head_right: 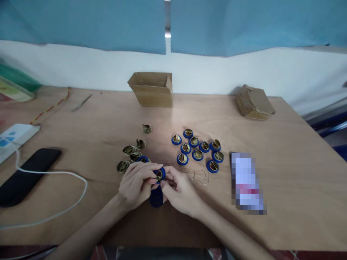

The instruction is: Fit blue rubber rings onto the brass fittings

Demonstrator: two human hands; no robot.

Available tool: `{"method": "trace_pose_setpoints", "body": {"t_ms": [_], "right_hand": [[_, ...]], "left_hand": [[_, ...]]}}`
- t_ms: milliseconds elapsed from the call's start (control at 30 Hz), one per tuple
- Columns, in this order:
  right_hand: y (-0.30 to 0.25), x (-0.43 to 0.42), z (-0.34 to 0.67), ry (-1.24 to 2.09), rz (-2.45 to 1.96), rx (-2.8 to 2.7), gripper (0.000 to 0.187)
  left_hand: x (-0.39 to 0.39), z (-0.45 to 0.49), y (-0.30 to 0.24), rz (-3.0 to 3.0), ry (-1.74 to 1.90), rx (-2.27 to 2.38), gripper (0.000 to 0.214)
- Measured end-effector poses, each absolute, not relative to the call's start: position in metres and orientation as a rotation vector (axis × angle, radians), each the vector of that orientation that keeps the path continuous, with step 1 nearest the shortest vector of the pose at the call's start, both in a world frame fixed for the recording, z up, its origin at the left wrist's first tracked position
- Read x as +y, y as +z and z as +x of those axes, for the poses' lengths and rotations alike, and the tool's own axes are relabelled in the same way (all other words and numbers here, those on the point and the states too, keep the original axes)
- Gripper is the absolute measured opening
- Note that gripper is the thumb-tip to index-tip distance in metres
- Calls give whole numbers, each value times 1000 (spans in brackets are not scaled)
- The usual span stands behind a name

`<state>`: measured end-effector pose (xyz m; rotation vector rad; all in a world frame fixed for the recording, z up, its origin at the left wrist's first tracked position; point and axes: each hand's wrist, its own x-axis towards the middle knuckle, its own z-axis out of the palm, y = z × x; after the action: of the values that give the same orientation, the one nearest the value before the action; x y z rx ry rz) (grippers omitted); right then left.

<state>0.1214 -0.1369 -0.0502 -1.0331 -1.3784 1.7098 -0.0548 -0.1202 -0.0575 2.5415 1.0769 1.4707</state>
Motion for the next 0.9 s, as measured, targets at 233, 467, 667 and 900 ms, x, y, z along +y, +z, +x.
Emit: {"method": "trace_pose_setpoints", "body": {"t_ms": [233,467,667,900], "right_hand": [[-52,-139,119,1739,-1035,-1342,14],[-49,-142,121,1648,-1075,-1482,11],[-44,-143,118,1615,-1065,-1471,5],[-52,-146,118,1683,-1083,-1434,7]], "left_hand": [[-121,-55,-61,2501,1488,1072,9],[-122,-55,-55,2500,1533,1051,12],[-123,-55,-55,2514,1552,1027,18],[-122,-55,-57,2500,1531,1009,13]]}}
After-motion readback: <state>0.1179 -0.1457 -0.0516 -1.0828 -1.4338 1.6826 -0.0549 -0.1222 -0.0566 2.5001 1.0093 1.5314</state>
